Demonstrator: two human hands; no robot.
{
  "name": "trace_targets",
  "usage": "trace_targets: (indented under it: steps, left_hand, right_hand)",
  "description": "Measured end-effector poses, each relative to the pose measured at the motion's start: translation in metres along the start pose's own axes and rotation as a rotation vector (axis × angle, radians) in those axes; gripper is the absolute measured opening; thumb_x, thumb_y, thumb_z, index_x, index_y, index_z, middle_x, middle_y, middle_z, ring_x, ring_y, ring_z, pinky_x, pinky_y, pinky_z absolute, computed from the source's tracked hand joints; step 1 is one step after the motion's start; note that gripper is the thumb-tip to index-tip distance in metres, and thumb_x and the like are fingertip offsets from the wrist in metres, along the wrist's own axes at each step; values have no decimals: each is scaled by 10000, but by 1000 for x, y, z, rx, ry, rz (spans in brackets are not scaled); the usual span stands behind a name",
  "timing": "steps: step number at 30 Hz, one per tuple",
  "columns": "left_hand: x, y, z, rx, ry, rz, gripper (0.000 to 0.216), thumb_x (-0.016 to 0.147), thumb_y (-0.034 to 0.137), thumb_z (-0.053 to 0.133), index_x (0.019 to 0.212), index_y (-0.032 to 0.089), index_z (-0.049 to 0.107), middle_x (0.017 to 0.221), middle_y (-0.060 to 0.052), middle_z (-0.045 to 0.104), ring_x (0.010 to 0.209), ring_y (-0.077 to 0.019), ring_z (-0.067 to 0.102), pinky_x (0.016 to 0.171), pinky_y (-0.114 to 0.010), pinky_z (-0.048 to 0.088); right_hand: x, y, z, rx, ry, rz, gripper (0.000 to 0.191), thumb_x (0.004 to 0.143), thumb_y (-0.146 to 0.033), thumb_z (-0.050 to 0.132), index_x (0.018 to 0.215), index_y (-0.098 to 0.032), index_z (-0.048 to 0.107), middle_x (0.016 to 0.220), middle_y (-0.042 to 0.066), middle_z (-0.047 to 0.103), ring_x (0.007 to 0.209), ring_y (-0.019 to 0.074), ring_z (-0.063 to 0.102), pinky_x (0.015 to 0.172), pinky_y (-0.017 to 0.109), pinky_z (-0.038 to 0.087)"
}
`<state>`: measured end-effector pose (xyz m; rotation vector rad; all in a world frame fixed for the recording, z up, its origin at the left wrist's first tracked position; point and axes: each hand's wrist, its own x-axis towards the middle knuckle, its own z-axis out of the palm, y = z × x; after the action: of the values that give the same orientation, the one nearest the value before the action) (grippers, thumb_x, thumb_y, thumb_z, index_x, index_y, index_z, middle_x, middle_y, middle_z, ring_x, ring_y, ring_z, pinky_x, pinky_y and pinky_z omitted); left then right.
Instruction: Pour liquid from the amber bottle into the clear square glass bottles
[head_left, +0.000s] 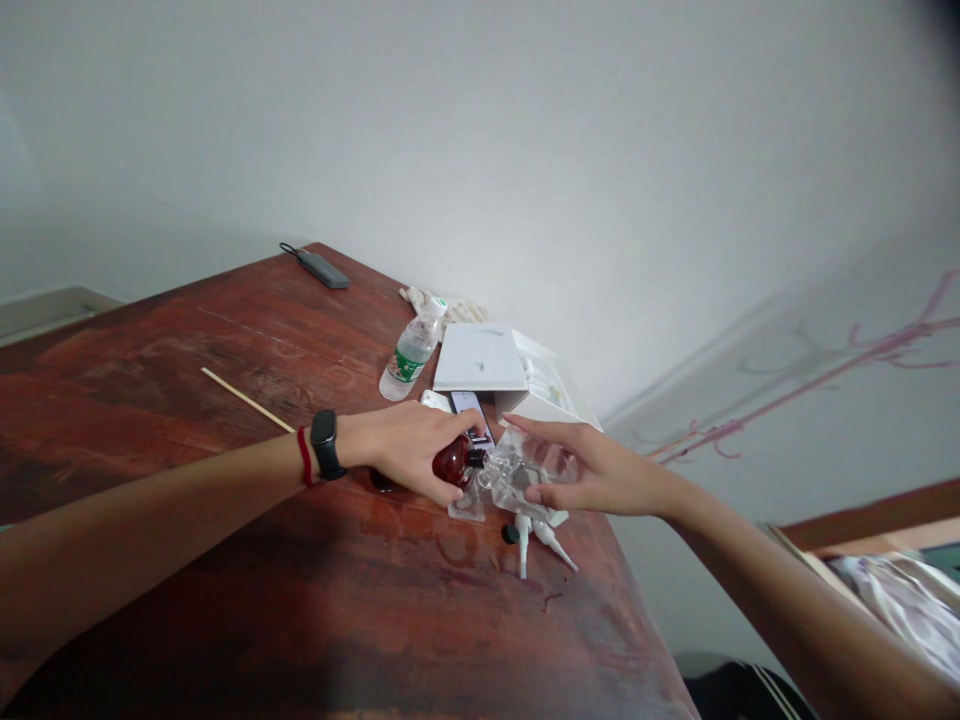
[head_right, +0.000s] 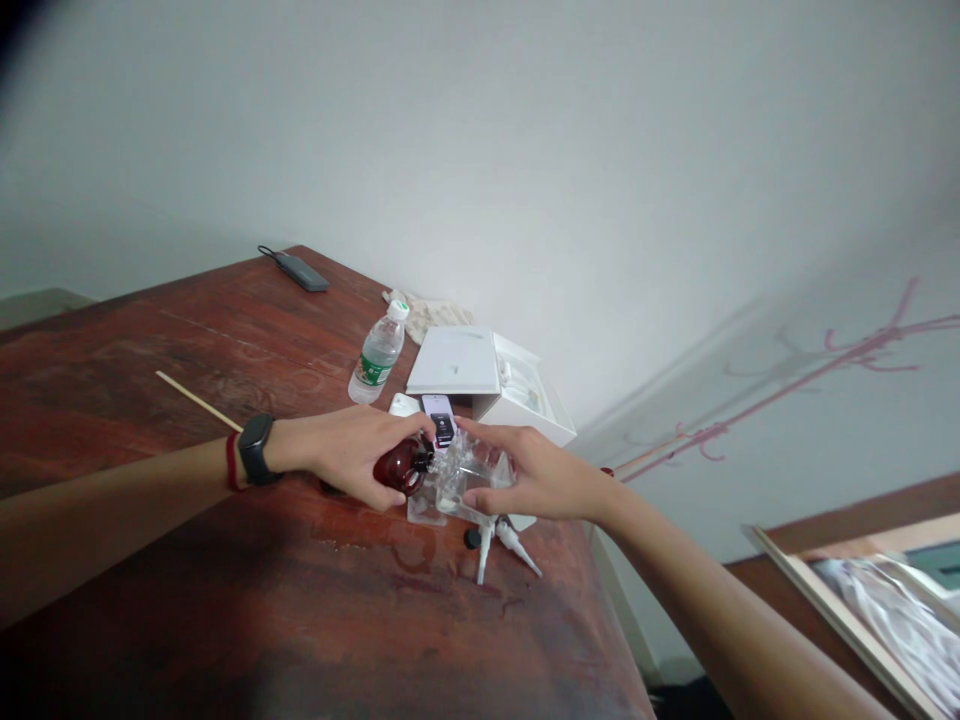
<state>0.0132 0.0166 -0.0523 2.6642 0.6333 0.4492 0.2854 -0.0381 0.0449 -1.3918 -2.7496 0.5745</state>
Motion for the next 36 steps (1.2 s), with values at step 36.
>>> trace_targets:
  steps: [36]
  left_hand:
    - [0, 2, -1, -22, -26, -8, 697, 829, 511, 771, 1394, 226, 479, 1085, -68, 778, 921, -311, 766, 755, -337, 534]
  right_hand:
    - [2, -6, -5, -37, -29, 38, 851, 883, -547, 777, 1608, -180, 523, 1085, 72, 821, 871, 235, 734, 805, 343, 583]
